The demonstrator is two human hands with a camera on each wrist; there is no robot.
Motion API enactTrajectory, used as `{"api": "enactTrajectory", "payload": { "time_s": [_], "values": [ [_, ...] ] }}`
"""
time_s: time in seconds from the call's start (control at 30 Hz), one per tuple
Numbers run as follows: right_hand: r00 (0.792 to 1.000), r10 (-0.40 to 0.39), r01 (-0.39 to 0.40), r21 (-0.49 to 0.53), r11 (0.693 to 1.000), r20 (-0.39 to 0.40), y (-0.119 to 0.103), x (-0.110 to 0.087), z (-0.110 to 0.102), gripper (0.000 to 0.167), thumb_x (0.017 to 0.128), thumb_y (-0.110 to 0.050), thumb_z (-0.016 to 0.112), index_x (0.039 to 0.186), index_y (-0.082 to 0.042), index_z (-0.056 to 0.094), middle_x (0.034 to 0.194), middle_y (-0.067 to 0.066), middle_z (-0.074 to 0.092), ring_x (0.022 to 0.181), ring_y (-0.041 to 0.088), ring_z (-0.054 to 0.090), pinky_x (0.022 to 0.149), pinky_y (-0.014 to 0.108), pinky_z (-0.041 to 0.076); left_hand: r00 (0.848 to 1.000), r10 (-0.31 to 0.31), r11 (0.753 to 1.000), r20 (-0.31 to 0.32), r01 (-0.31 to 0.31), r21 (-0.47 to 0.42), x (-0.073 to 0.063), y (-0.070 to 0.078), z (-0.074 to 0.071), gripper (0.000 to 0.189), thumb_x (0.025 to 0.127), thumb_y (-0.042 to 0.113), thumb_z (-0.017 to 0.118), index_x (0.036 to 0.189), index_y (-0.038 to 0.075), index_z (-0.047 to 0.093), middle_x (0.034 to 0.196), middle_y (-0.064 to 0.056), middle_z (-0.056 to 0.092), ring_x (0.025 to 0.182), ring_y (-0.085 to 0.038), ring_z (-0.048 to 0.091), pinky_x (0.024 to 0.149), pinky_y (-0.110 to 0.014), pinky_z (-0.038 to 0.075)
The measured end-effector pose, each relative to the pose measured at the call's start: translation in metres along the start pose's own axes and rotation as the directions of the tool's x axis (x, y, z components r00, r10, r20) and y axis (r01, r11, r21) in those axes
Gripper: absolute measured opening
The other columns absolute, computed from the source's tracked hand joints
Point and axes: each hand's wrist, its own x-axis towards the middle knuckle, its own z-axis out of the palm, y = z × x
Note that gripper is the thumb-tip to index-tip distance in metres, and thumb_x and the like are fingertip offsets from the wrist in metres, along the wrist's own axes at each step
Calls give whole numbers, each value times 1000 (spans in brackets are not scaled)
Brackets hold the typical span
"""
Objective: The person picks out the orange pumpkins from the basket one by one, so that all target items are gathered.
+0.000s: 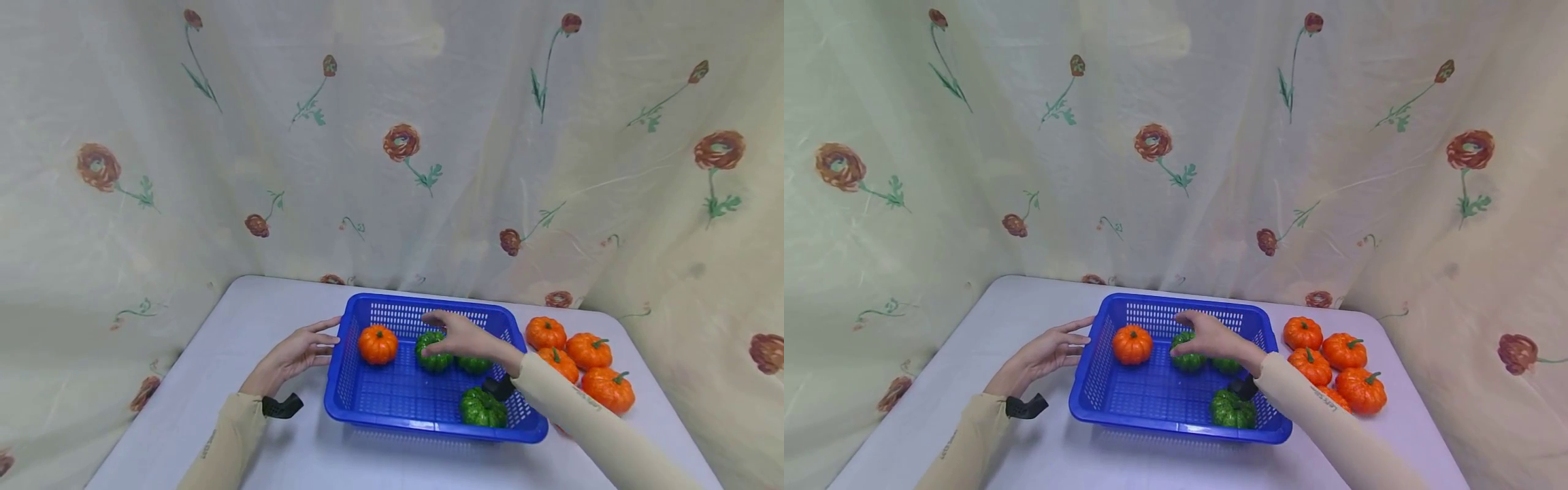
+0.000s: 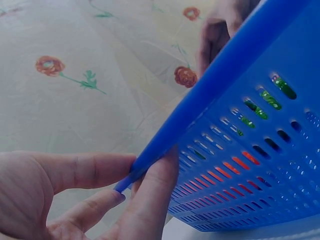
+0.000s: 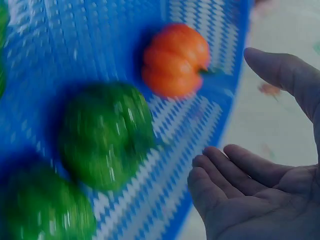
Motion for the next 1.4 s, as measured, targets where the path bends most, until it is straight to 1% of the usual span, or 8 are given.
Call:
{"api": "enactTrajectory", "payload": {
  "time_s": [0.1,0.27,0.43,0.57,0.73,0.97,1.13,1.4],
  "values": [
    [1000,10,-10,10,1000,24,-3,14,20,74,77,-25,80,136,5,47,138,23,52,130,37,49,109,49,40,1000,-1,1000,0,1,7,1,0,1,60,91,4,59,147,19,41,129,-17,53,97,-21,64,86,-38,57],
    [999,46,-46,-30,998,17,-5,27,44,75,74,-23,82,135,6,49,136,22,54,128,35,51,108,46,42,1000,0,1000,8,0,12,3,0,4,59,92,4,58,147,19,41,130,-18,53,99,-23,64,94,-43,54],
    [997,79,-78,-44,996,1,-7,38,57,73,72,-25,83,131,5,53,130,20,59,123,32,55,105,45,44,1000,-1,1000,0,1,1,5,0,5,58,92,3,57,146,19,43,125,-17,56,96,-23,64,89,-41,56],
    [994,100,-102,-65,993,-36,-11,49,62,64,72,-26,84,123,2,60,116,14,66,105,25,63,95,41,50,1000,-4,1000,0,4,-1,6,2,4,57,92,3,56,145,21,44,126,-17,56,96,-22,65,85,-38,58],
    [990,113,-121,-92,988,-84,-11,62,68,59,69,-22,84,116,3,61,102,11,68,87,18,62,81,33,53,1000,1,1000,5,-1,2,6,2,4,58,92,2,56,146,20,43,130,-18,54,97,-23,65,85,-38,58],
    [989,128,-134,-78,988,-80,-7,65,71,62,70,-21,84,121,4,58,104,13,66,88,19,61,81,33,54,1000,-7,1000,-7,7,-8,6,2,4,57,92,2,57,145,21,45,129,-18,54,97,-23,65,84,-38,58],
    [991,115,-120,-73,990,-72,-7,66,73,60,69,-22,83,118,3,59,101,11,66,86,18,61,78,31,54,1000,-3,1000,-13,3,2,5,2,2,57,92,3,57,145,21,45,130,-18,53,97,-23,64,84,-37,58],
    [995,82,-85,-54,995,-53,-10,55,66,62,67,-24,83,119,1,61,103,9,66,87,17,60,80,31,52,999,-8,1000,-32,8,-4,2,-1,-1,57,92,3,57,144,22,45,128,-17,54,97,-23,64,86,-39,57]
  ]
}}
